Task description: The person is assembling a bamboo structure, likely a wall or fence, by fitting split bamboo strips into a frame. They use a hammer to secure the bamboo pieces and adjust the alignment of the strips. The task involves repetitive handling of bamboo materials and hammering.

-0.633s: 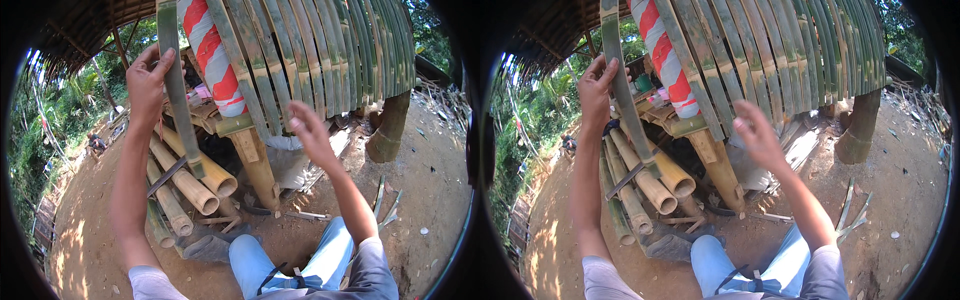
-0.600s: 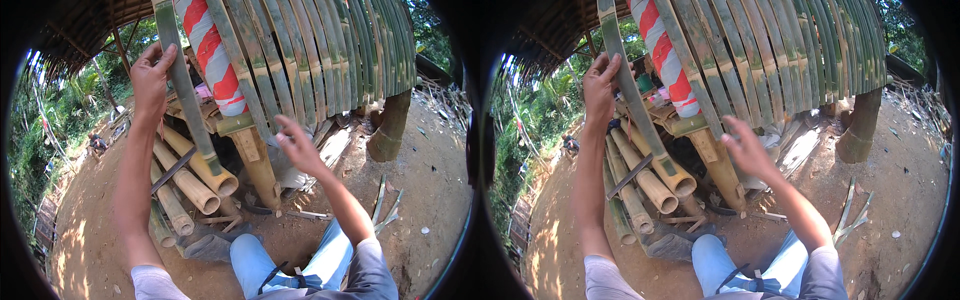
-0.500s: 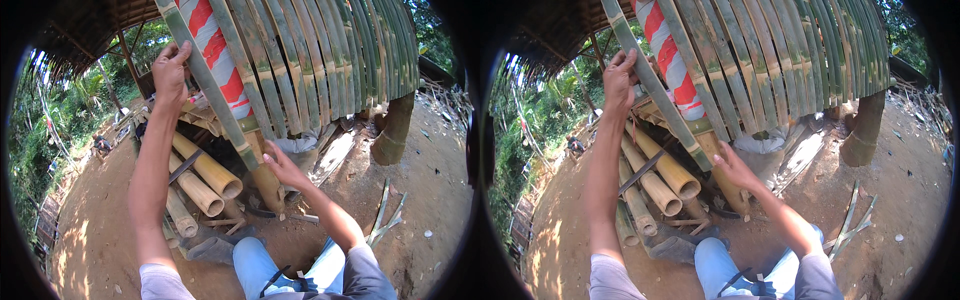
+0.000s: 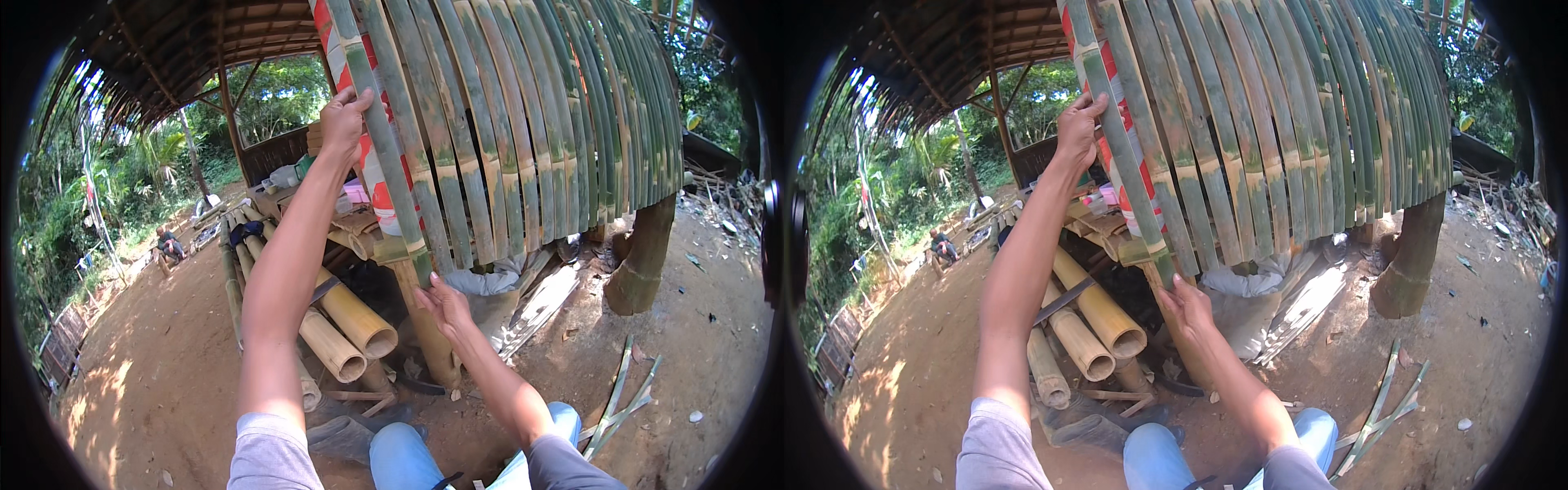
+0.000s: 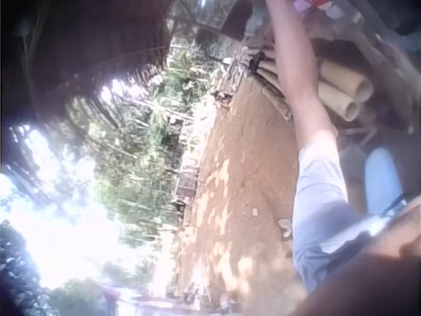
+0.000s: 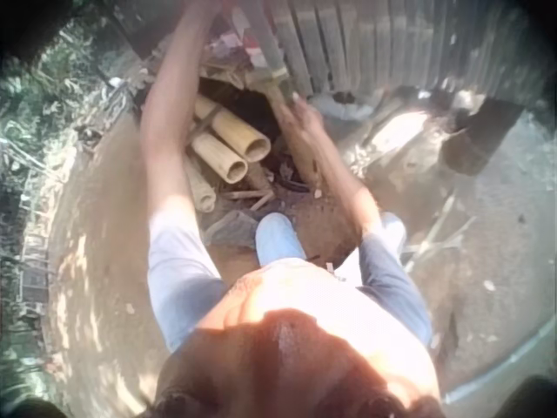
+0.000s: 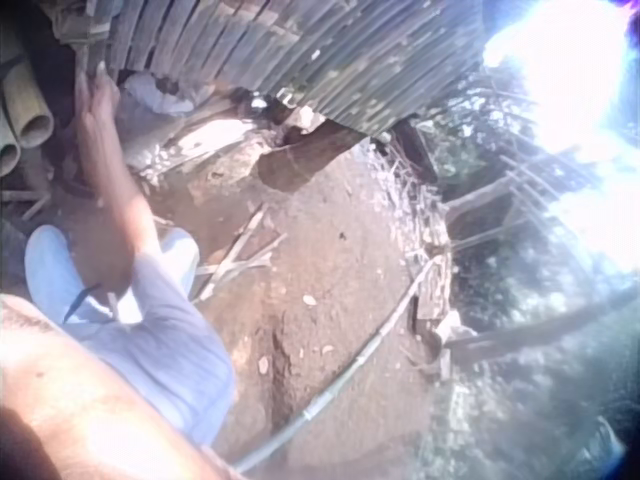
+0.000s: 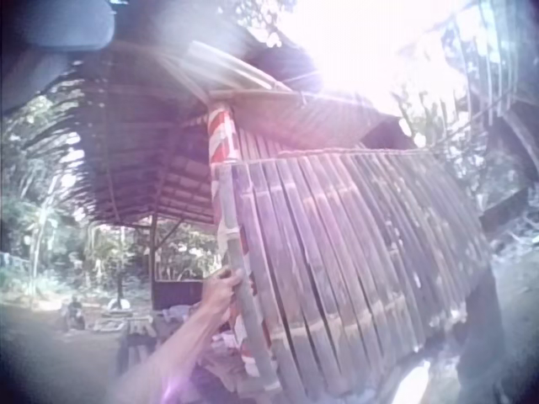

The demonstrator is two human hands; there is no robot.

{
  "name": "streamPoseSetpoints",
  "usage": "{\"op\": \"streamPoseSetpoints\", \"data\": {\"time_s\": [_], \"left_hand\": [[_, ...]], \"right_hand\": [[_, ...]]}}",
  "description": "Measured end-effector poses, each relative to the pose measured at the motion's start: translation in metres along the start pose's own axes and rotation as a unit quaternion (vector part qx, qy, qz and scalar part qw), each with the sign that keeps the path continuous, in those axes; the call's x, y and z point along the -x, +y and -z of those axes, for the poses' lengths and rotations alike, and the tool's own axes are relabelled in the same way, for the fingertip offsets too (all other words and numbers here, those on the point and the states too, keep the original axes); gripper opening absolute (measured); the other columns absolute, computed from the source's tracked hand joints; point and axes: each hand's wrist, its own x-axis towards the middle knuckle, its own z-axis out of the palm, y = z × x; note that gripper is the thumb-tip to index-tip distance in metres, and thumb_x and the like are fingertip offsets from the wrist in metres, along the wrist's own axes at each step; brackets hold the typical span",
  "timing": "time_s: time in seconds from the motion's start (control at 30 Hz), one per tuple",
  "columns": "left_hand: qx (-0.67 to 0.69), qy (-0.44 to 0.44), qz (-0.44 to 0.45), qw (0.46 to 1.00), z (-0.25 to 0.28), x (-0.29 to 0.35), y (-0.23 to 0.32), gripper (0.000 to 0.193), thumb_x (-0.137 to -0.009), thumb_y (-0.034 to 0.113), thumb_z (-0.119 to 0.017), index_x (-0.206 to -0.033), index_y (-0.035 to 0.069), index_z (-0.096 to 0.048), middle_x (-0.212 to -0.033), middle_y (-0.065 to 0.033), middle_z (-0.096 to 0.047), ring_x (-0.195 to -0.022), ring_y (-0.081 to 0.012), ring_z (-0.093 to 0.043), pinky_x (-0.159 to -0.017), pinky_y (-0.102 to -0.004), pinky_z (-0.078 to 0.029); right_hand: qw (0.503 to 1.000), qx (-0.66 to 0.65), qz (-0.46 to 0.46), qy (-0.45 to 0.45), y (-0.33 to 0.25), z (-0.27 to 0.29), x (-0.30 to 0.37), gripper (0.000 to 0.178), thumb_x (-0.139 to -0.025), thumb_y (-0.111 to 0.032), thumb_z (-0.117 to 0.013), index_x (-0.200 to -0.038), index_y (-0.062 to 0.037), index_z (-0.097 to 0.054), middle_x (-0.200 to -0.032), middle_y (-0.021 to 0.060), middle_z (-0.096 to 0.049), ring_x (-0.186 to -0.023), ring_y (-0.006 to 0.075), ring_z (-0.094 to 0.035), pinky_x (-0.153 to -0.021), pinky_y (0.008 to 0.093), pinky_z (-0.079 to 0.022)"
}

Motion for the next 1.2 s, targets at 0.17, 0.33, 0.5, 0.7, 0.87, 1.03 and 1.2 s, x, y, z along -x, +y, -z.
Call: {"op": "streamPoseSetpoints", "data": {"time_s": [0.17, 0.33, 0.5, 0.7, 0.87, 1.03, 1.2], "left_hand": [[0.001, -0.006, 0.016, 1.0, -0.001, -0.016, -0.006, 0.014, -0.096, 0.014, -0.063, -0.105, 0.004, -0.066, -0.085, -0.007, -0.069, -0.072, -0.0159, -0.067, -0.067, -0.0331, -0.059], [-0.01, -0.003, 0.014, 1.0, 0.001, -0.02, -0.014, 0.015, -0.096, 0.015, -0.064, -0.106, 0.004, -0.066, -0.086, -0.0062, -0.069, -0.072, -0.015, -0.067, -0.066, -0.0332, -0.058], [-0.043, -0.002, 0.0, 0.999, 0.005, -0.027, -0.017, 0.015, -0.096, 0.016, -0.065, -0.107, 0.005, -0.066, -0.091, -0.0027, -0.068, -0.077, -0.013, -0.066, -0.071, -0.0334, -0.058], [-0.047, -0.005, 0.022, 0.999, 0.005, -0.017, -0.014, 0.015, -0.095, 0.017, -0.066, -0.107, 0.008, -0.066, -0.094, -0.0002, -0.068, -0.083, -0.0111, -0.065, -0.075, -0.033, -0.057], [-0.028, 0.013, 0.005, 1.0, 0.005, -0.023, -0.018, 0.014, -0.092, 0.015, -0.069, -0.102, 0.004, -0.07, -0.086, -0.0014, -0.069, -0.071, -0.0103, -0.065, -0.063, -0.0285, -0.056], [-0.054, -0.004, 0.022, 0.998, 0.01, -0.026, -0.019, 0.017, -0.094, 0.02, -0.068, -0.107, 0.009, -0.067, -0.097, 0.0003, -0.069, -0.085, -0.0125, -0.066, -0.076, -0.0315, -0.055], [-0.05, -0.024, 0.014, 0.998, 0.016, -0.029, -0.021, 0.02, -0.093, 0.021, -0.069, -0.109, 0.01, -0.066, -0.097, 0.0002, -0.069, -0.085, -0.0132, -0.066, -0.077, -0.0318, -0.055]], "right_hand": [[0.997, -0.074, -0.006, 0.037, 0.019, -0.004, -0.027, 0.032, -0.092, -0.008, -0.069, -0.112, 0.0105, -0.052, -0.112, 0.0195, -0.057, -0.102, 0.0329, -0.064, -0.091, 0.0388, -0.061], [0.997, -0.077, -0.004, 0.023, 0.015, -0.004, -0.028, 0.031, -0.093, -0.008, -0.068, -0.113, 0.0097, -0.052, -0.111, 0.0187, -0.057, -0.104, 0.0315, -0.063, -0.093, 0.0379, -0.06], [0.997, -0.066, 0.009, 0.031, 0.019, -0.004, -0.029, 0.036, -0.092, -0.014, -0.071, -0.114, 0.0062, -0.051, -0.113, 0.0171, -0.057, -0.105, 0.0304, -0.062, -0.094, 0.0362, -0.058], [0.998, -0.064, 0.015, 0.022, 0.022, -0.001, -0.029, 0.031, -0.094, -0.012, -0.067, -0.113, 0.0078, -0.052, -0.106, 0.0144, -0.056, -0.098, 0.0261, -0.062, -0.088, 0.0325, -0.06], [0.997, -0.067, 0.024, 0.022, 0.02, 0.002, -0.031, 0.025, -0.092, -0.011, -0.07, -0.105, 0.0032, -0.054, -0.102, 0.0131, -0.06, -0.097, 0.0262, -0.064, -0.09, 0.0358, -0.061], [0.998, -0.056, 0.039, 0.015, 0.021, 0.002, -0.032, 0.024, -0.092, -0.011, -0.07, -0.102, 0.0032, -0.053, -0.1, 0.0119, -0.059, -0.095, 0.0256, -0.064, -0.09, 0.0362, -0.061], [0.998, -0.037, 0.056, 0.005, 0.024, 0.004, -0.032, 0.024, -0.094, -0.013, -0.068, -0.102, 0.0033, -0.053, -0.102, 0.0125, -0.059, -0.095, 0.0252, -0.064, -0.088, 0.0356, -0.06]]}}
